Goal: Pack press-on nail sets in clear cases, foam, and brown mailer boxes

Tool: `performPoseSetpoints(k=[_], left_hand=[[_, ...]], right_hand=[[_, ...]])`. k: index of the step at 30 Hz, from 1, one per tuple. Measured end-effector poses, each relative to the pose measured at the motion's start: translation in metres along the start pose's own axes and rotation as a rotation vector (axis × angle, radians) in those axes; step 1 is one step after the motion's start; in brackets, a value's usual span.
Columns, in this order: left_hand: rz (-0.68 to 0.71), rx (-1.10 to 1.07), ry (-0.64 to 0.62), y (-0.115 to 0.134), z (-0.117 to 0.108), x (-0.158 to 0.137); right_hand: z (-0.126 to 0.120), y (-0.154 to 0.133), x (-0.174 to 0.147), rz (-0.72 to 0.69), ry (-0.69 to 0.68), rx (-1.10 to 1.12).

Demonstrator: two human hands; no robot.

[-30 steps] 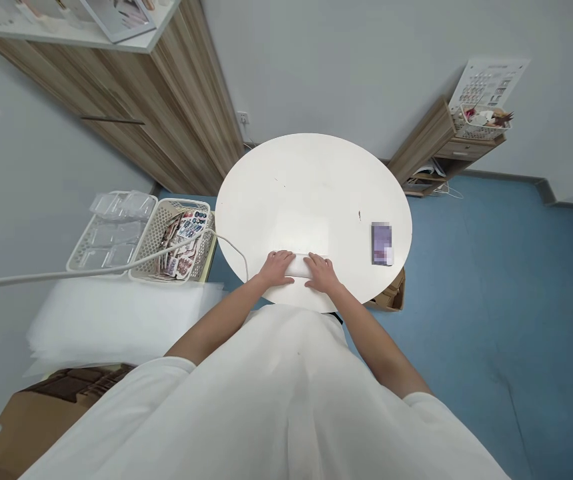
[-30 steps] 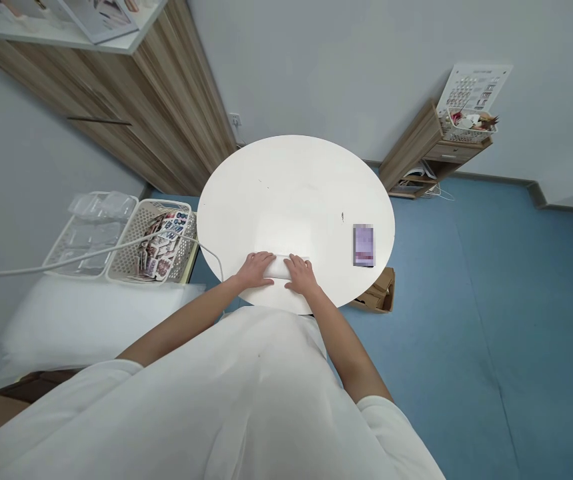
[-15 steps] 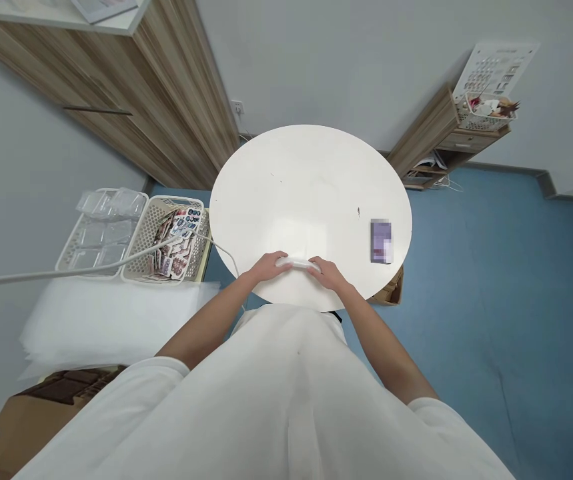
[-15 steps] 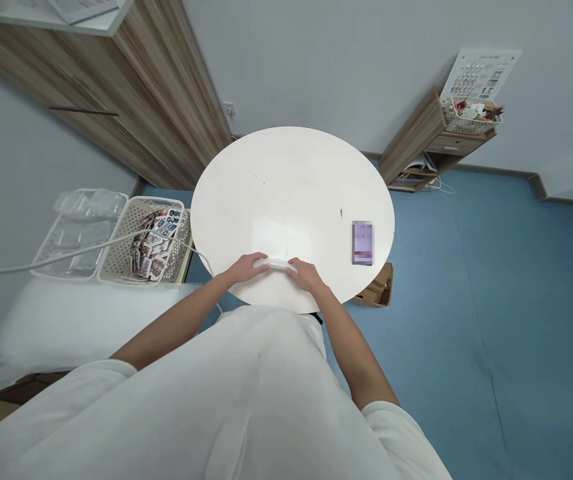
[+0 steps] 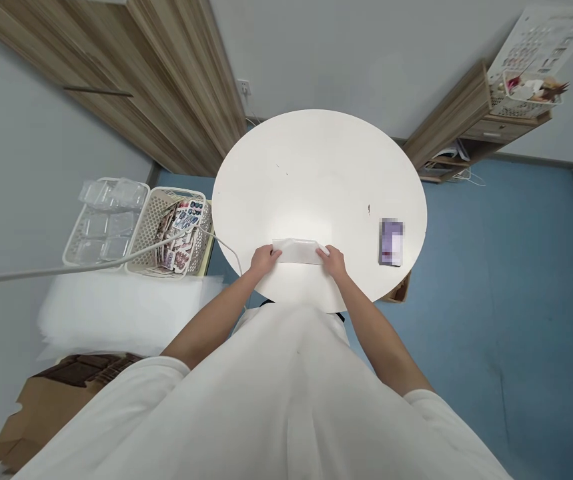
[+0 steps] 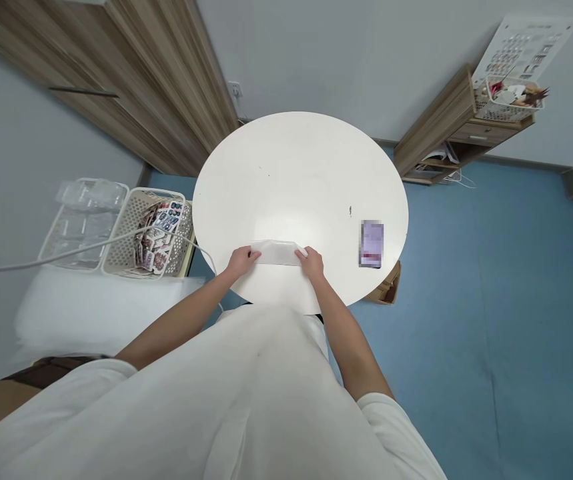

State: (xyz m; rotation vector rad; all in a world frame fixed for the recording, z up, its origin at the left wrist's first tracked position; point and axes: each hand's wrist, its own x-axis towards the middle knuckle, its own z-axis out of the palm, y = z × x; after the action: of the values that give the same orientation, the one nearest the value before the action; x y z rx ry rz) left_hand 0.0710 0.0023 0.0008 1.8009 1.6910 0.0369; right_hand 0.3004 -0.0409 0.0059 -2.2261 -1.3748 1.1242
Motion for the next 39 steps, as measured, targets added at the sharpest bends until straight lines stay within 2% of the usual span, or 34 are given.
performPoseSetpoints(k=[4,6,8,10,12,15,17,22,26,29,32,35,39], left_hand=[[-0.013,0.129,0.025,0.006,0.0,-0.006],[-0.018,0.177,0.055,0.011,0.001,-0.01],[0.0,0.203,0.143,0.016,0.002,-0.014],[0.071,0.223,0.24,0.023,0.003,-0.018],[0.222,0.254,0.25,0.031,0.005,-0.021],[0.492,0.305,0.115,0.042,0.01,-0.023],[0.567,0.321,0.053,0.047,0.014,-0.024],[0.583,0.328,0.042,0.046,0.022,-0.022],[0.625,0.319,0.01,0.038,0.023,-0.023],[0.683,0.316,-0.017,0.032,0.026,-0.032],[0.725,0.328,-0.044,0.029,0.032,-0.044],[0.74,0.329,-0.062,0.031,0.04,-0.05],[0.754,0.297,-0.082,0.035,0.048,-0.048]], right_hand=[[0.008,-0.005,0.002,0.076,0.057,-0.106],[0.011,-0.004,0.001,0.072,0.108,-0.099],[0.013,-0.001,-0.003,0.027,0.199,-0.055],[0.013,0.004,-0.008,-0.028,0.295,0.004],[0.013,0.008,-0.011,-0.052,0.324,0.078],[0.013,0.007,-0.011,-0.02,0.239,0.206],[0.012,0.002,-0.006,0.036,0.188,0.273],[0.007,-0.01,0.009,0.204,0.107,0.419],[0.003,-0.007,0.0,0.107,0.012,0.423],[0.005,0.004,-0.02,0.078,0.075,0.411],[0.007,0.018,-0.041,0.21,0.133,0.434],[0.008,0.022,-0.053,0.304,0.09,0.602],[0.009,0.005,-0.053,0.265,0.055,0.835]])
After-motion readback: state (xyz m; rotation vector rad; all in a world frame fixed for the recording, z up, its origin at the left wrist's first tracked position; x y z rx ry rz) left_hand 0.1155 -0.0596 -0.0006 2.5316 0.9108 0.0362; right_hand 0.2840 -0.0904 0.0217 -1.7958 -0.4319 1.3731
